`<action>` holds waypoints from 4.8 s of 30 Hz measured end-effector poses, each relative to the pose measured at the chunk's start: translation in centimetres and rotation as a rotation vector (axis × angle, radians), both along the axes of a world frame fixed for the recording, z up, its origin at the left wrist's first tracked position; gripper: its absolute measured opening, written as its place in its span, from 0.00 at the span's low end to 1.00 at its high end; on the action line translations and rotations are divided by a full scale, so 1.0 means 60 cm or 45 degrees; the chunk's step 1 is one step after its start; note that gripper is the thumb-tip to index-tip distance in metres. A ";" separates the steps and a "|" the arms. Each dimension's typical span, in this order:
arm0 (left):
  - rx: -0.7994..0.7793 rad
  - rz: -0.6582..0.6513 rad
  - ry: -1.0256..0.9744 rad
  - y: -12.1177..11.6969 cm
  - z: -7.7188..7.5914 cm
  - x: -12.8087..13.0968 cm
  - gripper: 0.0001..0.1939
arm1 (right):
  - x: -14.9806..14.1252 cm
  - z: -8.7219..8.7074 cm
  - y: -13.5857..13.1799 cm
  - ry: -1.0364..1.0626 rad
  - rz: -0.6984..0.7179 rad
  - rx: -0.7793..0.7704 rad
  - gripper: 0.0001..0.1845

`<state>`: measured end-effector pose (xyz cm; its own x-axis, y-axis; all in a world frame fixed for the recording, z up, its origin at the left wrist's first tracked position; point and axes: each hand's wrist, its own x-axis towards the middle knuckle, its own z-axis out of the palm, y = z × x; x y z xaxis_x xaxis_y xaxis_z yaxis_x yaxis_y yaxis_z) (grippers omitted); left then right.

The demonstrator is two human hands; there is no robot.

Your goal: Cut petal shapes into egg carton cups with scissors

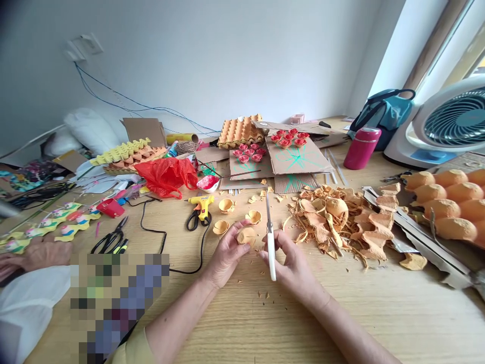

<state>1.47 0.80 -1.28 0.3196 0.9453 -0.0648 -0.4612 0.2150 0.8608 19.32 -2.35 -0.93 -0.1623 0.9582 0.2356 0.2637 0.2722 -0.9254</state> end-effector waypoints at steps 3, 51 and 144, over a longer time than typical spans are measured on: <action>-0.009 0.101 -0.018 0.004 0.006 -0.005 0.32 | 0.007 0.005 0.001 -0.100 0.074 -0.069 0.12; 0.175 0.255 0.004 -0.010 0.024 0.004 0.21 | 0.004 -0.014 0.001 -0.434 0.360 0.029 0.18; -0.135 0.110 -0.259 0.000 0.008 0.000 0.19 | 0.042 -0.003 0.023 -0.755 -0.069 0.468 0.15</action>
<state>1.50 0.81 -0.78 0.2541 0.9612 -0.1076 -0.6433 0.2510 0.7233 21.82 -0.96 -1.13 -0.3179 0.8439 0.4322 0.7179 0.5120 -0.4716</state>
